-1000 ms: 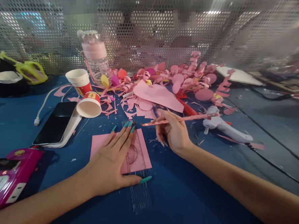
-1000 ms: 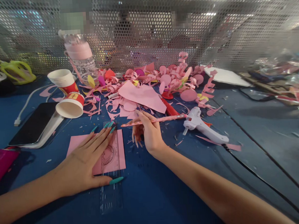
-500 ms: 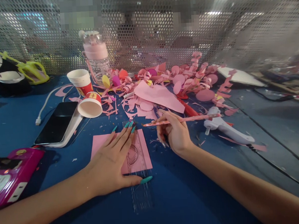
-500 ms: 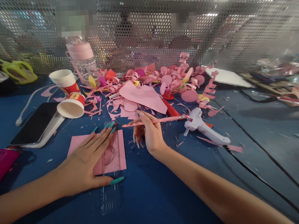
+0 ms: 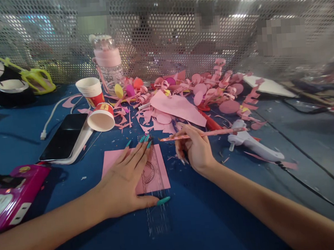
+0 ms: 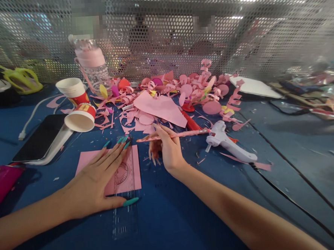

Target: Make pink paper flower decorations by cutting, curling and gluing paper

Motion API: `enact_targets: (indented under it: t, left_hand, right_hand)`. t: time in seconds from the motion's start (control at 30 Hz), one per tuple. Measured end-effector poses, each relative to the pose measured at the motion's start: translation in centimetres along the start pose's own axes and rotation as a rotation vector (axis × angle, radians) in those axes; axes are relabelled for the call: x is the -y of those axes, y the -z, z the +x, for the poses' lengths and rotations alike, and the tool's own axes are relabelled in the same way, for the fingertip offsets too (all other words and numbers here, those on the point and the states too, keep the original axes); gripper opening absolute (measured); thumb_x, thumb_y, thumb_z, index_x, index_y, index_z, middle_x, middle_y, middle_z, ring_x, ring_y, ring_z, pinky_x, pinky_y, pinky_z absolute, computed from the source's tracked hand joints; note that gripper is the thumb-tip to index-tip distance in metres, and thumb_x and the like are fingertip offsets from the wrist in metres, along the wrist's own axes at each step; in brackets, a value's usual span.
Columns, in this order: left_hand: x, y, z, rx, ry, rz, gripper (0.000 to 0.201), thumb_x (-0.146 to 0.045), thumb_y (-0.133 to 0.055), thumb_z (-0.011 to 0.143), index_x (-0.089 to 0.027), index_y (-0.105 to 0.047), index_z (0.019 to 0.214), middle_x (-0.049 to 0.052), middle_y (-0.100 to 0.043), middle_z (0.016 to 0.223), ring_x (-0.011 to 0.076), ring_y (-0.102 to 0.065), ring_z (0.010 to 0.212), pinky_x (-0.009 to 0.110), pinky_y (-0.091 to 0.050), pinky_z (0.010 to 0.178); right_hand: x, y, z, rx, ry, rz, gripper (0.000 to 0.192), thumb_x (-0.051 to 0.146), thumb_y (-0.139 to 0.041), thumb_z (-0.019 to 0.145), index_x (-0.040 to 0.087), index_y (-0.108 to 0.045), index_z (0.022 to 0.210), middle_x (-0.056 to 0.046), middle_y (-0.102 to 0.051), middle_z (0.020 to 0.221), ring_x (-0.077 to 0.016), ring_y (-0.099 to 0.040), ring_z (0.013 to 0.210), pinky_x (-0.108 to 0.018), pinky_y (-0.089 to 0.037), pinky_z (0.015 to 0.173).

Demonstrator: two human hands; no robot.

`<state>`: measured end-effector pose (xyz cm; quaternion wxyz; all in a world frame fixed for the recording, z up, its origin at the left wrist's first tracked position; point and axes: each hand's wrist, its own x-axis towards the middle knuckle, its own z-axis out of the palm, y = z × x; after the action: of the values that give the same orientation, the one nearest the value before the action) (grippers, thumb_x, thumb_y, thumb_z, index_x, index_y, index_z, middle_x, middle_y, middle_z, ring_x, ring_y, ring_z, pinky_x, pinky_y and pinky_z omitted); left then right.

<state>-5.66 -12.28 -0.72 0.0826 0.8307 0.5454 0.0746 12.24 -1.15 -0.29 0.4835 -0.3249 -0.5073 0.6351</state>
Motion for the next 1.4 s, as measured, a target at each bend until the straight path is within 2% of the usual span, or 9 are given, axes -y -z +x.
enact_targets:
  t: [0.4,0.73,1.4]
  left_hand:
    - [0.00,0.07,-0.01,0.013,-0.007,0.010,0.104,-0.075,-0.040,0.071,-0.013,0.000,0.145,0.017,-0.011,0.150,0.0317,-0.015,0.137,0.051,-0.015,0.110]
    - [-0.12,0.22,0.02,-0.002,-0.003,-0.009,0.103,-0.073,-0.041,0.072,-0.015,0.001,0.145,0.014,-0.012,0.151,0.0311,-0.014,0.138,0.051,-0.016,0.110]
    - [-0.08,0.13,-0.06,-0.017,0.000,-0.014,0.102,-0.073,-0.041,0.072,-0.015,0.000,0.145,0.014,-0.013,0.151,0.0311,-0.015,0.137,0.050,-0.014,0.111]
  right_hand:
    - [-0.09,0.07,0.04,0.002,-0.002,-0.003,0.029,0.038,-0.050,0.078,0.016,-0.057,0.059,0.004,-0.050,0.037,-0.0076,-0.040,0.023,-0.017,-0.028,0.022]
    - [-0.05,0.04,0.03,0.003,-0.015,0.038,0.029,0.036,-0.052,0.077,0.016,-0.057,0.057,0.003,-0.050,0.037,-0.0078,-0.041,0.023,-0.017,-0.028,0.022]
    - [0.05,0.03,-0.11,0.003,-0.001,0.012,0.030,0.037,-0.051,0.078,0.017,-0.057,0.057,0.003,-0.051,0.038,-0.0070,-0.040,0.024,-0.017,-0.030,0.023]
